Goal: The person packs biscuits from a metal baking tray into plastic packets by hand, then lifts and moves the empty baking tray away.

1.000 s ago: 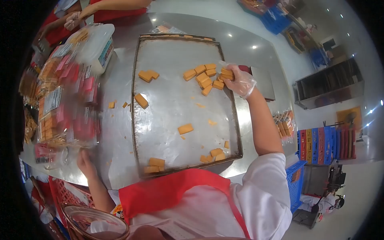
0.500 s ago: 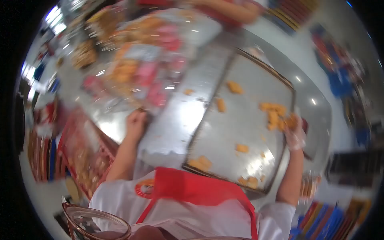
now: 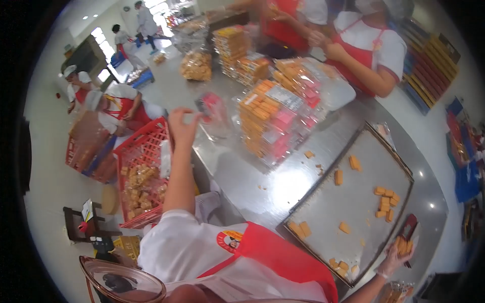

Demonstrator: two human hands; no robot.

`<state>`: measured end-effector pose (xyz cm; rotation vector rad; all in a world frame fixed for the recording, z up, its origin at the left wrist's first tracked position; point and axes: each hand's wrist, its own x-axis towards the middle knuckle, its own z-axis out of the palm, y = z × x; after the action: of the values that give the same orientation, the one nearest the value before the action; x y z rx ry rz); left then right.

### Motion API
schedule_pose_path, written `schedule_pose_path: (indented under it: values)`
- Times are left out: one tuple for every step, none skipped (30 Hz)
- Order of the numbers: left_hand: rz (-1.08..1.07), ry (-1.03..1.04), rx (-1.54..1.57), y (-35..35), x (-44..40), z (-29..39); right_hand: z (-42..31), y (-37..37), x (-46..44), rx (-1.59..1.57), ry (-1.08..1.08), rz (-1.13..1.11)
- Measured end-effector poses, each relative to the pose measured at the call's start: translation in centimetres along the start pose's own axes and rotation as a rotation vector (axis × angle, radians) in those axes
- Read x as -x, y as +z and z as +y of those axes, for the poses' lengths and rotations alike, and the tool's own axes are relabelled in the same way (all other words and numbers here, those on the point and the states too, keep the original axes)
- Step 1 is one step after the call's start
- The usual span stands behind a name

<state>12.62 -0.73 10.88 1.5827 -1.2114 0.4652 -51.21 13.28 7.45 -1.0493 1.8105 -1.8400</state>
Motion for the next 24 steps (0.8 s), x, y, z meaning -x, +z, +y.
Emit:
schedule_pose_path:
  values:
    - [-0.102,0.034,-0.16,-0.1,-0.9,-0.9,1.3,-0.5,0.7,0.003,0.013,0.022]
    - [-0.194,-0.008,-0.239,0.3,-1.1,-1.1,4.9,-2.8,0.1,-0.024,0.116,0.033]
    - [-0.287,-0.056,-0.317,1.1,-1.1,-0.6,6.8,-2.9,-0.3,-0.039,0.141,0.047]
    - [-0.309,-0.068,-0.38,1.6,-1.1,-0.2,8.6,-2.9,-0.8,-0.054,0.166,0.062]
    - [-0.33,-0.083,-0.439,1.8,-1.1,0.3,8.7,-2.2,-0.6,-0.061,0.109,0.086]
    - [-0.359,-0.113,-0.442,1.8,-1.4,0.7,7.5,-1.5,0.1,-0.064,0.051,0.114]
    - [-0.392,-0.144,-0.441,1.8,-1.6,1.1,5.9,-1.2,0.9,-0.062,-0.008,0.145]
    - [-0.429,-0.177,-0.435,1.8,-1.8,1.3,4.4,-1.0,1.6,-0.056,-0.068,0.181]
    - [-0.47,-0.182,-0.48,1.8,-2.1,1.5,3.2,-0.9,2.1,-0.048,-0.129,0.219]
    - [-0.487,-0.194,-0.489,1.8,-2.5,1.6,2.2,-0.6,2.4,-0.08,-0.075,0.231]
    - [-0.508,-0.206,-0.498,1.7,-2.8,1.7,1.1,-0.2,2.7,-0.109,-0.019,0.244]
    - [-0.532,-0.216,-0.507,1.7,-3.1,1.9,0.2,0.1,3.0,-0.136,0.039,0.258]
    - [-0.465,-0.142,-0.534,1.7,-3.2,2.2,-0.6,0.4,3.3,-0.219,0.038,0.24]
    - [-0.398,-0.068,-0.56,1.7,-3.1,2.5,-1.2,0.7,3.6,-0.302,0.039,0.223]
    - [-0.332,0.006,-0.585,1.7,-3.2,2.8,-2.0,1.0,3.9,-0.384,0.04,0.206]
    - [-0.435,-0.006,-0.545,1.9,-3.6,2.9,-3.4,1.4,4.1,-0.307,0.038,0.154]
    - [-0.542,-0.02,-0.507,2.3,-4.0,2.7,-5.2,1.8,4.3,-0.226,0.038,0.102]
    - [-0.651,-0.035,-0.468,2.8,-4.2,2.4,-5.9,1.9,4.5,-0.143,0.041,0.049]
    - [-0.656,-0.073,-0.386,3.4,-4.1,2.0,-3.1,0.9,3.8,-0.154,0.067,0.098]
    - [-0.665,-0.111,-0.303,4.3,-3.7,1.3,1.7,-0.7,2.4,-0.161,0.096,0.15]
    - [-0.678,-0.147,-0.22,5.3,-3.3,0.6,5.1,-2.1,1.5,-0.164,0.127,0.206]
    - [-0.685,-0.219,-0.112,6.3,-3.1,-0.8,6.3,-2.9,1.3,-0.175,0.13,0.194]
    - [-0.69,-0.291,-0.006,7.4,-3.2,-2.6,7.3,-3.5,1.2,-0.187,0.134,0.183]
    - [-0.695,-0.368,0.099,8.2,-3.1,-3.4,8.2,-4.2,1.1,-0.198,0.138,0.171]
